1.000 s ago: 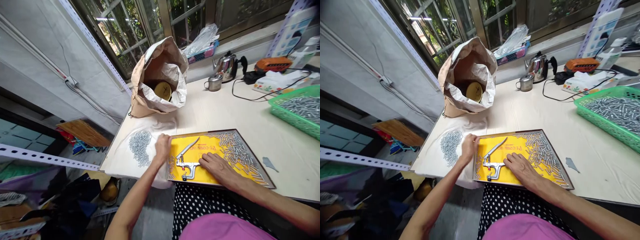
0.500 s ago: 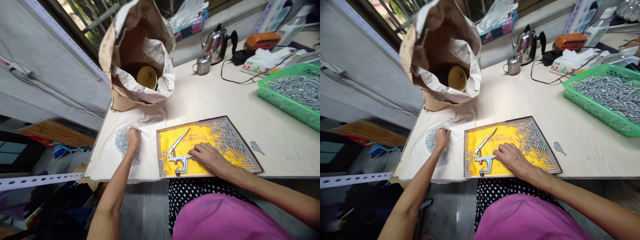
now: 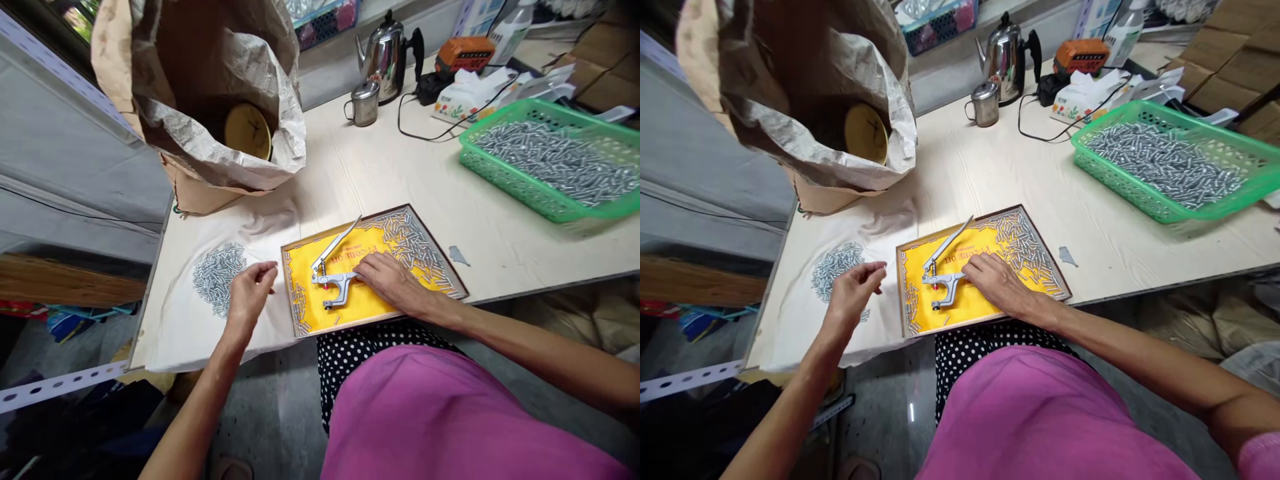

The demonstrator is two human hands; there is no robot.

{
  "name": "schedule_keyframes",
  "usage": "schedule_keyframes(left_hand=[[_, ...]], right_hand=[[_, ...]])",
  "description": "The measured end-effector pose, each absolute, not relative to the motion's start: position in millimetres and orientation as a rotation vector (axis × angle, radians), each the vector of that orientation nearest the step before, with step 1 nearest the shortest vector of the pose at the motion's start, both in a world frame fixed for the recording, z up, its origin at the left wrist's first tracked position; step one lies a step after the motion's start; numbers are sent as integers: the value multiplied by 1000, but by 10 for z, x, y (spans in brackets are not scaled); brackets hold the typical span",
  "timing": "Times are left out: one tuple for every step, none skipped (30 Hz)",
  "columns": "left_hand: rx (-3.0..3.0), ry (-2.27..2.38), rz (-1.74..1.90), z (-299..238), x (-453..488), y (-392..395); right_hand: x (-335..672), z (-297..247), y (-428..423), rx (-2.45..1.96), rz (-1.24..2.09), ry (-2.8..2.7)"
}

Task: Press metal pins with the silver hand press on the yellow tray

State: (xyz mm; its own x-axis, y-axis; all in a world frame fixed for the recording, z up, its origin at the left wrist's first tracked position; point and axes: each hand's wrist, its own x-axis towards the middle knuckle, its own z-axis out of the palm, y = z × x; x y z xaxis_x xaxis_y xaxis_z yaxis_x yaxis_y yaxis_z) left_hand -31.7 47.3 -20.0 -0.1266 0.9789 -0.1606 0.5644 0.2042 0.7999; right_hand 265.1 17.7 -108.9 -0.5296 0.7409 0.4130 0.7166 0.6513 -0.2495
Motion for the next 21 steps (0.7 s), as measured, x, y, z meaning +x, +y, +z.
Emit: schedule_keyframes(left_hand=[[1435, 1727, 706, -182, -202, 333], [1424, 1666, 648, -188, -91, 203], [1407, 1605, 597, -218, 14, 87], [1385, 1547, 549, -270, 112, -10], [1360, 1490, 503, -336, 201, -85], [1326, 1432, 464, -409, 278, -136], [1291, 1379, 429, -477, 342, -165], [1266, 1339, 393, -533, 389, -172], [1265, 1317, 353, -568, 417, -162], [1299, 1325, 312, -578, 426, -139], [1371, 1365, 276, -564, 416, -111], [1473, 1438, 257, -527, 389, -80], [1587, 1535, 262, -474, 349, -51], [1691, 1644, 300, -413, 300, -25], [1765, 1747, 368, -352, 250, -3], [1801, 1827, 448, -300, 204, 14], [1796, 1874, 523, -262, 166, 27], [1751, 1884, 580, -242, 140, 36], [1675, 1859, 612, -239, 129, 40], [1581, 1813, 621, -253, 133, 40], [1479, 1758, 615, -277, 150, 34]], right_hand=[[2673, -1065, 177, -1172, 51, -2373], [2699, -1038, 175, -1210, 38, -2353], [2728, -1009, 175, -1244, 29, -2325], [2759, -980, 175, -1272, 24, -2291], [2790, -953, 176, -1291, 19, -2254], [2822, -929, 177, -1301, 14, -2218], [2852, -908, 178, -1306, 11, -2187], [2880, -893, 178, -1306, 11, -2162], [2905, -882, 176, -1304, 14, -2143], [2926, -875, 171, -1301, 18, -2128], [2944, -871, 163, -1301, 21, -2120], [2957, -871, 153, -1303, 22, -2115], [2967, -873, 140, -1306, 20, -2115], [2971, -878, 125, -1307, 15, -2121], [2972, -887, 110, -1309, 11, -2131], [2967, -899, 96, -1307, 9, -2149], [2957, -915, 82, -1301, 12, -2172], [2943, -935, 69, -1289, 20, -2201], [2926, -958, 56, -1275, 33, -2236], [2907, -981, 44, -1256, 50, -2277], [2888, -1003, 33, -1231, 74, -2325]])
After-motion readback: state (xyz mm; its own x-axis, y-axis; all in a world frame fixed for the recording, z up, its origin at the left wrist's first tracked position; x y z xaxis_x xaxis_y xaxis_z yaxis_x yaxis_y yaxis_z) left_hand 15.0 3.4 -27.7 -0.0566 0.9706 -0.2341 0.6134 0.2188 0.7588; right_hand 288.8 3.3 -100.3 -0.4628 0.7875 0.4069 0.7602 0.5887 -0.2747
